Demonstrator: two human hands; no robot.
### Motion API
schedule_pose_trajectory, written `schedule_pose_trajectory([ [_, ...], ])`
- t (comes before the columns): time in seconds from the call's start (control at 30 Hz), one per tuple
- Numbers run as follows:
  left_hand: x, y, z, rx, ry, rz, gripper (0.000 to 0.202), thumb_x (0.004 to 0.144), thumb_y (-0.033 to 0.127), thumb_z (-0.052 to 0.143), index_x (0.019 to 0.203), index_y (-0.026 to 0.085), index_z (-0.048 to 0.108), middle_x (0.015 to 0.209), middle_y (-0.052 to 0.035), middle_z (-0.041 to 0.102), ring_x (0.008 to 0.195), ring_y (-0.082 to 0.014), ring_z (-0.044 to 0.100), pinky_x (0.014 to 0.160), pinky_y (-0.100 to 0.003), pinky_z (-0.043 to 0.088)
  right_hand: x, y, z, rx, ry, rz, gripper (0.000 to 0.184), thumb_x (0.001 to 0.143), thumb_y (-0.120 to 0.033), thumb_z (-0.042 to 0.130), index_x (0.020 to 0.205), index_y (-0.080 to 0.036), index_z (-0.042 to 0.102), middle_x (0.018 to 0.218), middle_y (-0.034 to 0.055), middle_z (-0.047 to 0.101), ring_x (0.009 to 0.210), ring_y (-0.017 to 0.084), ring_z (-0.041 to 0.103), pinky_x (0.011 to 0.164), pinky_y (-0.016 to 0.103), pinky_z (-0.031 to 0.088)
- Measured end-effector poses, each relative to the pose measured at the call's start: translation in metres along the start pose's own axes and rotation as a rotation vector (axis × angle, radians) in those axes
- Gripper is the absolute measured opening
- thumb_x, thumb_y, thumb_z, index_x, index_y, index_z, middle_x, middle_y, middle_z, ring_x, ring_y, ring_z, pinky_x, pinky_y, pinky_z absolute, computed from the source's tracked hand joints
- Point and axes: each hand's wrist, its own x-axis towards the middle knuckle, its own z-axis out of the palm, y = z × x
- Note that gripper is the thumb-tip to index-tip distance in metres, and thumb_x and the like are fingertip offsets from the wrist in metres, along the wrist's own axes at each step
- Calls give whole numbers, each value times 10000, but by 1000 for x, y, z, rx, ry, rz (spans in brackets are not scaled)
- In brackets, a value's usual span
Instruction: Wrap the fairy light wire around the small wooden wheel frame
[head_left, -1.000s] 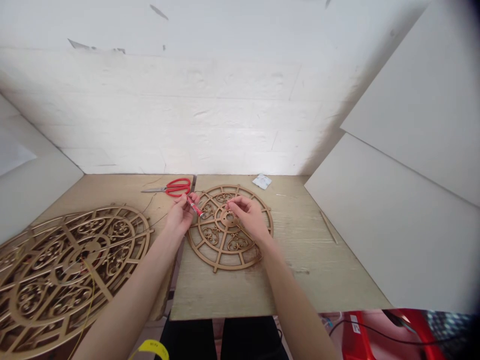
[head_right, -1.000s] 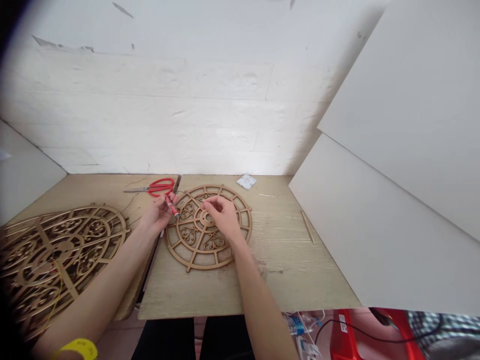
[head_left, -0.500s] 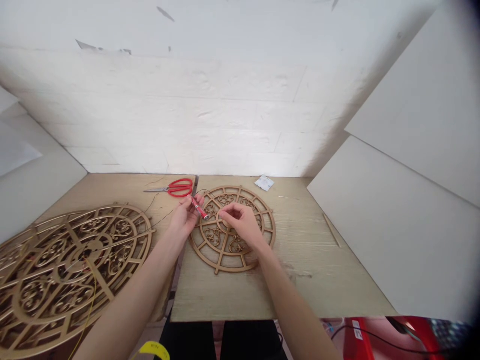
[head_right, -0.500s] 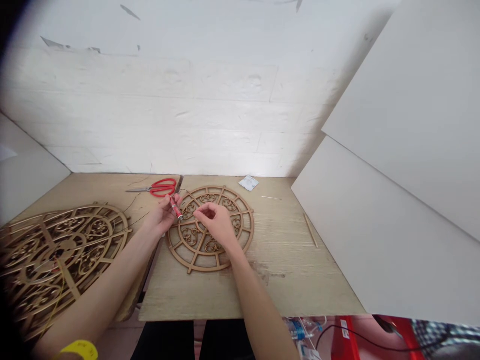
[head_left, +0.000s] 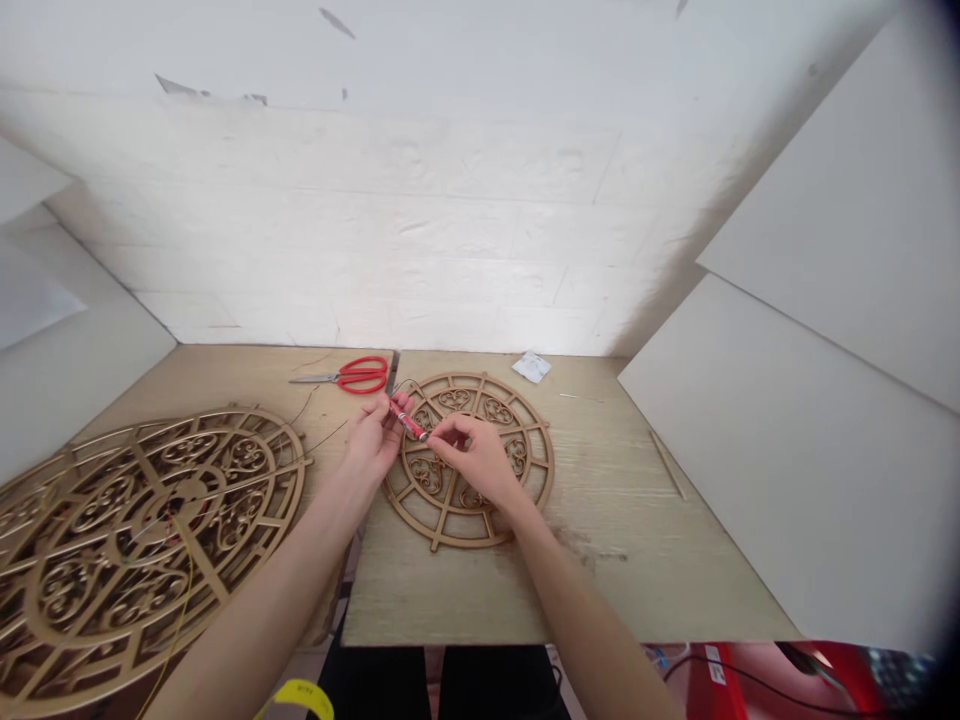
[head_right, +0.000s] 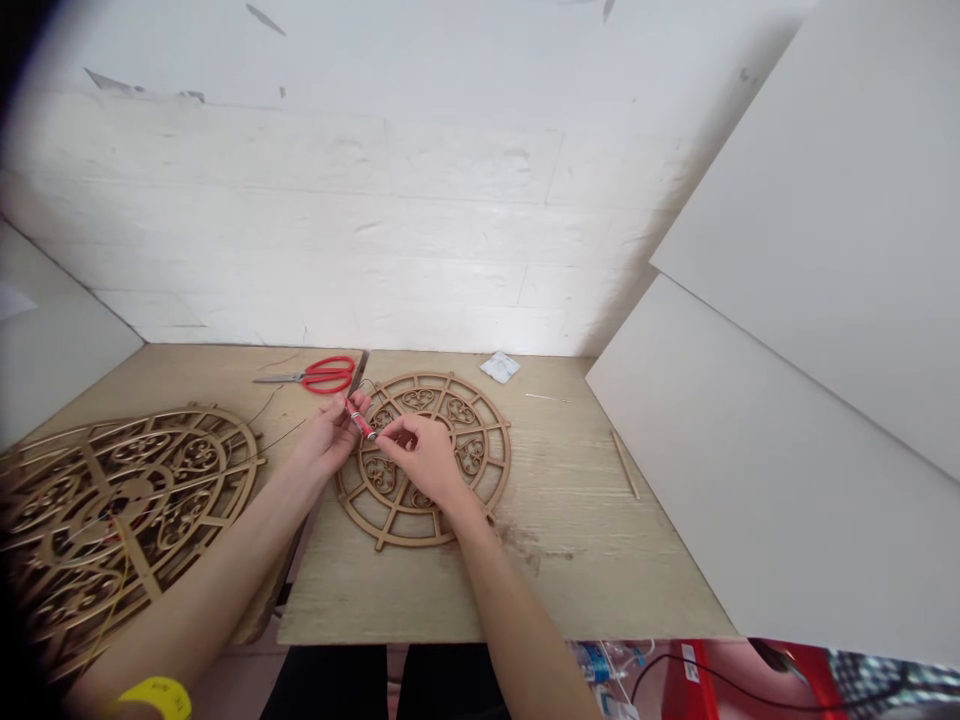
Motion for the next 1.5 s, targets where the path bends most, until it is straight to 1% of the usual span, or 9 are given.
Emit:
schedule_pose_trajectory([
  [0.23,5,-5,-5,12,-27,76,246,863,41,602,644,152,586,708,-31,687,700,-124,687,829,-303,594,0,-2,0,16,36,-3,105,801,-279,666,749,-192,692,682,3,664,604,143,545,599,267,423],
  [0.4,0,-4,-2,-30,-13,83,291,888,25,547,621,142,566,688,-45,675,675,-119,679,814,-285,590,0,-2,2,-72,49,-54,85,811,-243,649,759,-197,698,735,17,710,675,161,618,663,276,468],
  [0.57,-6,-4,2,-66,19,75,287,899,24,523,639,141,558,656,-46,667,647,-118,674,793,-277,588,0,0,3,-102,69,-73,75,813,-218,652,769,-188,705,739,22,729,683,163,647,654,268,477],
  [0.63,-6,-5,2,-64,11,84,280,899,26,524,649,150,544,656,-37,672,648,-117,677,791,-277,588,-1,0,4,-93,62,-76,77,821,-211,650,841,-194,722,770,25,746,704,171,670,659,271,489],
  [0.77,-3,-7,-1,-41,-33,125,268,904,28,515,669,158,522,650,-32,676,655,-122,686,805,-290,580,-2,0,5,-104,27,-128,213,851,-174,616,1022,-230,731,892,29,775,776,183,709,669,275,506],
  [0.9,-3,-9,-3,-27,-54,159,252,895,16,515,690,163,505,653,-42,681,660,-129,689,816,-301,568,-2,3,6,-186,10,-156,239,861,-128,603,995,-246,762,822,14,775,670,172,684,651,279,504],
  [1.1,-7,-12,-1,-6,-50,215,227,859,19,564,715,178,491,639,-13,671,650,-132,689,825,-328,563,-1,8,8,-177,79,-164,279,832,-74,607,937,-259,787,837,16,784,708,189,713,686,286,534],
  [1.3,-8,-13,-1,1,-44,224,214,868,26,551,731,177,489,643,-13,677,633,-121,685,813,-317,563,-3,11,11,-200,78,-199,279,837,-76,600,955,-250,783,824,25,782,681,186,705,652,281,528],
  [1.5,-8,-14,-1,-5,-34,240,215,873,39,551,733,187,481,630,-10,674,628,-129,686,798,-316,563,-7,15,17,-329,129,-250,245,858,-97,586,965,-226,765,851,46,776,727,199,703,674,294,526],
])
